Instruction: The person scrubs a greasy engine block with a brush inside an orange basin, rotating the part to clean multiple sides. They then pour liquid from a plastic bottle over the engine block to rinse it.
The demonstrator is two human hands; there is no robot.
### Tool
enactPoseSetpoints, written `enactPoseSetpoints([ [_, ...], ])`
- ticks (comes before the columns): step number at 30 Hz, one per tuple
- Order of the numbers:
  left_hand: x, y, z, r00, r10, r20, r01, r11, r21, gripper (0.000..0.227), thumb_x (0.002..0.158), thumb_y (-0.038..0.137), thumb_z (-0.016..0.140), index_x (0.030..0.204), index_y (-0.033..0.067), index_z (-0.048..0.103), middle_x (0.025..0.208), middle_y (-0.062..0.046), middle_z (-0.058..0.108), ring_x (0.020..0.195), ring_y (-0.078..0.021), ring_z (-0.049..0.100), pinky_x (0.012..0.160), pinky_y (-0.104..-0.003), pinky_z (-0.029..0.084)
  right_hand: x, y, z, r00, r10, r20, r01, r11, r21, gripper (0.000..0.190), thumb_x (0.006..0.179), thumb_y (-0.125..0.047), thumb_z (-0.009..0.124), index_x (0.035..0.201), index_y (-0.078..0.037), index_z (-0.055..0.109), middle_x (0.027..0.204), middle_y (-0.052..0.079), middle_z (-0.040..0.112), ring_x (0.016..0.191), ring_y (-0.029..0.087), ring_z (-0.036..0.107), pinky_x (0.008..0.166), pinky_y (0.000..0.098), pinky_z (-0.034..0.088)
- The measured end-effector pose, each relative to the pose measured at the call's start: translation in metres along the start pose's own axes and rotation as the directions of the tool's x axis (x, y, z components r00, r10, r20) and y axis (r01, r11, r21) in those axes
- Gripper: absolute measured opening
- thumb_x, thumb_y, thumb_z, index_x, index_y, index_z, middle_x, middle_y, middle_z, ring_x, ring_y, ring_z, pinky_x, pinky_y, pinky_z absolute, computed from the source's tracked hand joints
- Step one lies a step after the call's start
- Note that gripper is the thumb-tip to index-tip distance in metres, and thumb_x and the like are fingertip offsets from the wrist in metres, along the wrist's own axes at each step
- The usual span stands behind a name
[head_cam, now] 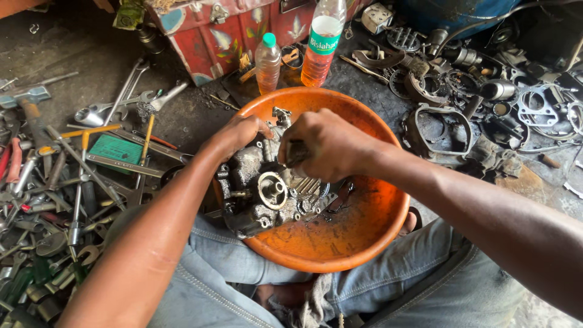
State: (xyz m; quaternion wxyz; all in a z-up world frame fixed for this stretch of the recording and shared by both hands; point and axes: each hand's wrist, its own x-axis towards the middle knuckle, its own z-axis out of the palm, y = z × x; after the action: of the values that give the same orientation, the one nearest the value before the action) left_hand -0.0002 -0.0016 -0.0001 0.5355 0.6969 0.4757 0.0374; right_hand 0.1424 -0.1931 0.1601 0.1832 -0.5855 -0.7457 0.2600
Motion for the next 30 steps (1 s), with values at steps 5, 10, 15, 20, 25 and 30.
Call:
enactPoseSetpoints([
  [5, -0.003, -0.002, -0.001, 1.0, -0.017, 0.006, 0.018, 0.999, -0.044, 0.054, 0.069, 0.029, 0.074, 0.117, 0.0044, 0.071, 0.142, -0.022, 0.062, 0.132, -0.032, 0.057, 0.11, -0.041, 0.042, 0.007, -0.019, 0.011, 0.998, 0.05, 0.024, -0.046, 0.99, -0.134, 0.027, 0.064, -0.011, 0.072, 0.09, -0.013, 0.078, 0.072, 0.013, 0.073, 0.07, 0.028, 0.074, 0.068, 0.0399, 0.058],
  [10, -0.011, 0.008, -0.002, 0.995, -0.076, 0.066, 0.073, 0.996, 0.047, 0.045, 0.076, 0.031, 0.066, 0.114, 0.0107, 0.08, 0.15, -0.019, 0.053, 0.139, -0.0334, 0.047, 0.112, -0.047, 0.035, 0.011, -0.024, 0.019, 1.0, 0.003, 0.02, 0.0, 0.99, -0.139, 0.02, 0.065, -0.011, 0.07, 0.084, -0.012, 0.076, 0.069, 0.01, 0.074, 0.067, 0.026, 0.075, 0.065, 0.0396, 0.058],
  [15, -0.007, 0.007, 0.0, 0.998, -0.026, 0.051, 0.026, 1.0, 0.007, 0.041, 0.076, 0.03, 0.065, 0.107, 0.0098, 0.081, 0.145, -0.018, 0.06, 0.134, -0.0301, 0.055, 0.112, -0.042, 0.039, 0.008, -0.025, 0.021, 0.999, -0.033, -0.006, 0.032, 0.994, -0.106, 0.022, 0.062, -0.01, 0.07, 0.084, -0.011, 0.075, 0.069, 0.01, 0.074, 0.066, 0.027, 0.074, 0.064, 0.0401, 0.058],
  [20, -0.004, 0.002, 0.001, 0.999, 0.01, 0.047, -0.009, 1.0, -0.021, 0.041, 0.074, 0.03, 0.065, 0.103, 0.008, 0.082, 0.138, -0.017, 0.069, 0.129, -0.0282, 0.061, 0.11, -0.039, 0.041, 0.006, -0.022, 0.027, 0.998, -0.055, -0.032, 0.052, 0.994, -0.095, 0.022, 0.063, -0.01, 0.07, 0.084, -0.011, 0.076, 0.069, 0.011, 0.073, 0.066, 0.028, 0.074, 0.064, 0.0403, 0.058],
  [25, 0.001, 0.001, 0.001, 1.0, -0.012, 0.028, 0.011, 0.999, 0.042, 0.041, 0.074, 0.031, 0.07, 0.108, 0.0085, 0.079, 0.14, -0.02, 0.063, 0.131, -0.031, 0.059, 0.111, -0.041, 0.042, -0.001, -0.011, 0.033, 0.999, 0.036, -0.019, -0.038, 0.996, -0.084, 0.018, 0.066, -0.01, 0.072, 0.083, -0.01, 0.076, 0.069, 0.011, 0.073, 0.064, 0.027, 0.074, 0.062, 0.0403, 0.058],
  [30, 0.0, 0.002, -0.001, 0.99, 0.031, 0.134, -0.041, 0.996, 0.075, 0.054, 0.075, 0.042, 0.064, 0.117, 0.0122, 0.081, 0.154, -0.017, 0.055, 0.143, -0.0316, 0.048, 0.118, -0.044, 0.035, -0.013, 0.031, 0.045, 0.993, -0.026, -0.113, 0.033, 0.998, 0.056, 0.016, 0.071, -0.012, 0.075, 0.087, -0.009, 0.075, 0.077, 0.008, 0.076, 0.069, 0.021, 0.076, 0.066, 0.0346, 0.061],
])
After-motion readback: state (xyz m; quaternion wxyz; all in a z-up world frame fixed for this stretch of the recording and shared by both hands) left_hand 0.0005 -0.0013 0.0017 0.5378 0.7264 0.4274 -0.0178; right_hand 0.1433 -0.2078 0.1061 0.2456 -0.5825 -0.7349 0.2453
